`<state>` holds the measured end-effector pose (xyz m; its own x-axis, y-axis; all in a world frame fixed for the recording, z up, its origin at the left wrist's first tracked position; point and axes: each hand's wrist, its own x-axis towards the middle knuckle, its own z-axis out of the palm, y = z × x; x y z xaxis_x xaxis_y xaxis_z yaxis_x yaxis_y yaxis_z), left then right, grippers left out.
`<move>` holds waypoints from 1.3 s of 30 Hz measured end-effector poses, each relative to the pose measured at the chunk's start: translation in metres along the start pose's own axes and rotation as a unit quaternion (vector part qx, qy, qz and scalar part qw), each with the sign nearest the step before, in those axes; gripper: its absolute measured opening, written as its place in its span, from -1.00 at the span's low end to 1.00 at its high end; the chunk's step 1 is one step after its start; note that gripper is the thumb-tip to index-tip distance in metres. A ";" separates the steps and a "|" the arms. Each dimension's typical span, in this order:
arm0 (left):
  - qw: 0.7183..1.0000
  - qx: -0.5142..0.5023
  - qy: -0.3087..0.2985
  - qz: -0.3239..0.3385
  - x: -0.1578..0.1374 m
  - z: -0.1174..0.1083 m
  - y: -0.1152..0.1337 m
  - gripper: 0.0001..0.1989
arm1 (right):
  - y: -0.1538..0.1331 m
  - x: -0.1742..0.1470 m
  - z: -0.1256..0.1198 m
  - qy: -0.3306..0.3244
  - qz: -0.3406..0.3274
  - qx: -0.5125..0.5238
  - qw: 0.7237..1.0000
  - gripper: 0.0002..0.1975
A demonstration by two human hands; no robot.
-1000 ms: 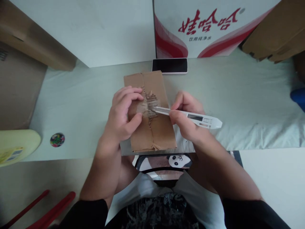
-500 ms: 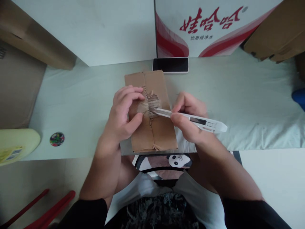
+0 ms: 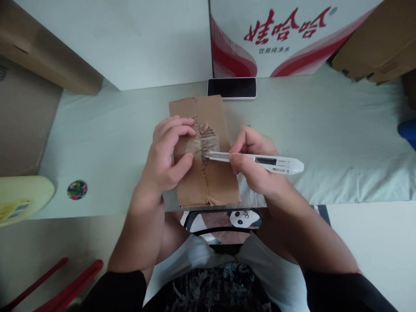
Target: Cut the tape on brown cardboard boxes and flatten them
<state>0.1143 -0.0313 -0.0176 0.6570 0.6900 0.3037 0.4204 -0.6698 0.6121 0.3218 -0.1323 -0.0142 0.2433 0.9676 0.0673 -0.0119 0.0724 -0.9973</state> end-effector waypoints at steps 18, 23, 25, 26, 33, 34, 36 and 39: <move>1.000 -0.013 0.000 0.005 -0.001 0.000 0.001 -0.70 | -0.011 -0.008 -0.002 -0.011 -0.012 0.007 1.000 -0.77; 1.000 -0.014 -0.006 0.010 -0.002 -0.001 0.002 -0.68 | -0.006 0.003 -0.014 -0.067 -0.076 0.112 0.988 -0.69; 0.999 -0.023 0.003 0.023 -0.002 0.000 0.001 -0.64 | -0.007 0.005 -0.017 -0.054 -0.080 0.126 0.987 -0.70; 0.999 -0.027 0.008 0.032 -0.002 0.001 0.000 -0.61 | -0.008 0.005 -0.018 -0.046 -0.084 0.132 0.987 -0.71; 0.996 -0.030 0.003 0.082 -0.004 0.005 -0.008 -0.53 | -0.010 0.004 -0.016 -0.009 -0.125 0.154 0.980 -0.88; 0.996 -0.030 0.001 0.081 -0.004 0.006 -0.009 -0.54 | -0.010 0.004 -0.017 -0.011 -0.136 0.155 0.978 -0.88; 0.997 -0.028 -0.003 0.075 -0.005 0.006 -0.009 -0.54 | -0.010 0.006 -0.020 -0.022 -0.159 0.155 0.975 -0.89; 0.997 -0.022 -0.007 0.068 -0.006 0.006 -0.010 -0.52 | -0.008 0.008 -0.024 -0.026 -0.188 0.156 0.969 -0.94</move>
<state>0.1095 -0.0301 -0.0300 0.7147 0.5895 0.3764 0.2991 -0.7440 0.5975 0.3471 -0.1305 -0.0068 0.2378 0.8690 0.4340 -0.2267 0.4841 -0.8451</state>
